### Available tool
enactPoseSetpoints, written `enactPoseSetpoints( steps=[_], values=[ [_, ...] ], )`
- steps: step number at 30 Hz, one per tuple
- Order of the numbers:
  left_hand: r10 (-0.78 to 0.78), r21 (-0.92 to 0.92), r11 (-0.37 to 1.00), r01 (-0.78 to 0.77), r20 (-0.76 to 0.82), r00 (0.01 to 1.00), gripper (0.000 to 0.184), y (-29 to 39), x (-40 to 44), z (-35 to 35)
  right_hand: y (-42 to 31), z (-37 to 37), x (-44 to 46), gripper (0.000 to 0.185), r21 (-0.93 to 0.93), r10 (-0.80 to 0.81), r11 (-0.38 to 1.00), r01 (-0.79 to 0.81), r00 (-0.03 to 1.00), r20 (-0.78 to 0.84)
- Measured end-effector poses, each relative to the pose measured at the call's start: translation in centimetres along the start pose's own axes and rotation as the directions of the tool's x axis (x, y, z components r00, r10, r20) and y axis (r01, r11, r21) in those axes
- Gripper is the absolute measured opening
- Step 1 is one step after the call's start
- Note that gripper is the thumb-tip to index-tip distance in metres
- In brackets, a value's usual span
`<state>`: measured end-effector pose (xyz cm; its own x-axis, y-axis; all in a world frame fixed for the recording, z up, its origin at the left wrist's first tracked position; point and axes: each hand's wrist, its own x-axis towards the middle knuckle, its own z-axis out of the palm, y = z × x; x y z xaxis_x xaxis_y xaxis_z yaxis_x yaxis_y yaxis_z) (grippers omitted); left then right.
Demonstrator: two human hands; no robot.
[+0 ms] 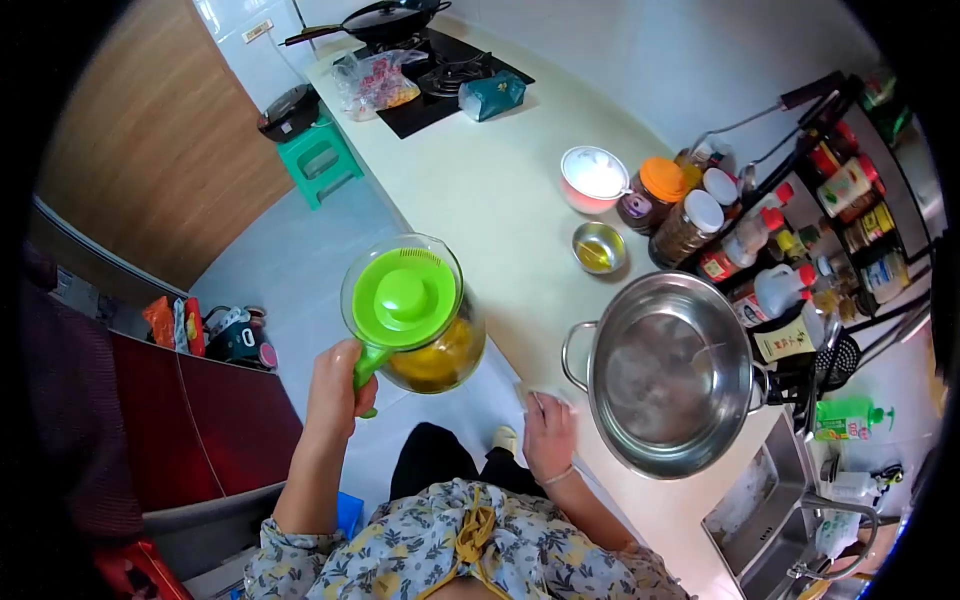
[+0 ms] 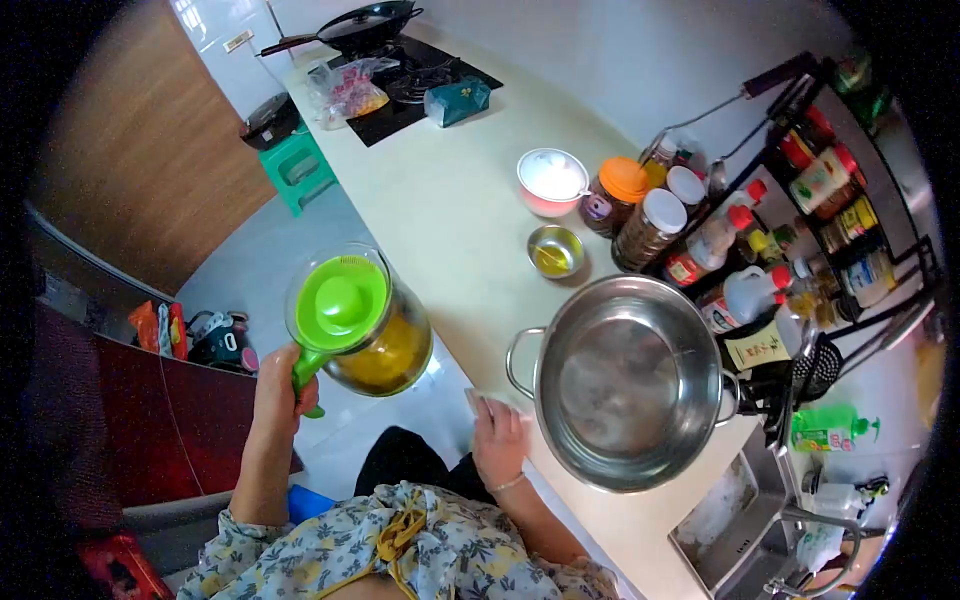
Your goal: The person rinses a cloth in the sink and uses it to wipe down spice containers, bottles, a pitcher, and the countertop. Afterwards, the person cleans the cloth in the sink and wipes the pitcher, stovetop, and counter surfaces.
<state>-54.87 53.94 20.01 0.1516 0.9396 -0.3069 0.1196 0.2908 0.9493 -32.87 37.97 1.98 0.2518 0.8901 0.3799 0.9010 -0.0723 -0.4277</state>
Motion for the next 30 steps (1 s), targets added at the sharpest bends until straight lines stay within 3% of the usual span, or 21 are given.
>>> enactPoseSetpoints(
  steps=[3, 7, 9, 14, 18, 20, 23, 26, 28, 30],
  values=[
    [-0.069, -0.041, 0.997, 0.069, 0.002, 0.998, 0.033, 1.2, 4.4, -0.8, -1.4, 2.8, 6.1, 0.037, 0.02, 0.018, 1.0, -0.018, 1.0, 0.01],
    [-0.032, -0.031, 0.999, 0.034, 0.078, 0.996, 0.032, 2.8, 11.7, -1.7, -2.3, 6.6, 14.7, 0.037, -0.051, 0.07, 0.996, -0.07, 0.998, -0.005],
    [-0.015, 0.085, 0.996, 0.001, 0.166, 0.986, 0.033, 4.1, 16.3, -1.8, -2.1, 8.7, 18.9, 0.037, -0.099, 0.114, 0.988, -0.115, 0.993, -0.02],
    [-0.064, 0.052, 0.997, 0.048, 0.378, 0.924, 0.029, 7.5, 27.8, -1.7, -2.5, 13.2, 25.7, 0.038, -0.242, 0.273, 0.924, -0.296, 0.954, -0.126],
    [-0.084, 0.134, 0.991, 0.019, 0.503, 0.86, 0.03, 10.0, 34.7, 0.0, -2.6, 13.7, 27.9, 0.04, -0.213, 0.345, 0.904, -0.37, 0.927, -0.146],
    [-0.006, 0.143, 0.986, -0.085, 0.544, 0.839, 0.03, 10.9, 36.9, 1.2, -3.3, 13.5, 28.3, 0.039, -0.191, 0.391, 0.889, -0.417, 0.906, -0.159],
    [-0.047, 0.128, 0.991, -0.028, 0.542, 0.839, 0.031, 11.4, 39.6, 3.0, -3.5, 13.4, 29.9, 0.038, -0.155, 0.396, 0.89, -0.429, 0.895, -0.203],
    [-0.012, 0.117, 0.992, -0.055, 0.507, 0.862, 0.032, 11.4, 40.6, 4.5, -2.5, 14.1, 32.5, 0.04, -0.011, 0.338, 0.939, -0.343, 0.929, -0.15],
    [-0.025, 0.136, 0.99, -0.044, 0.464, 0.886, 0.034, 11.9, 40.8, 6.0, -0.3, 14.6, 35.5, 0.043, 0.18, 0.26, 0.954, -0.237, 0.959, -0.113],
    [-0.061, 0.117, 0.993, 0.004, 0.487, 0.871, 0.031, 11.9, 41.3, 6.3, 3.3, 16.4, 37.6, 0.042, 0.097, 0.282, 0.956, -0.278, 0.959, -0.024]
  ],
)
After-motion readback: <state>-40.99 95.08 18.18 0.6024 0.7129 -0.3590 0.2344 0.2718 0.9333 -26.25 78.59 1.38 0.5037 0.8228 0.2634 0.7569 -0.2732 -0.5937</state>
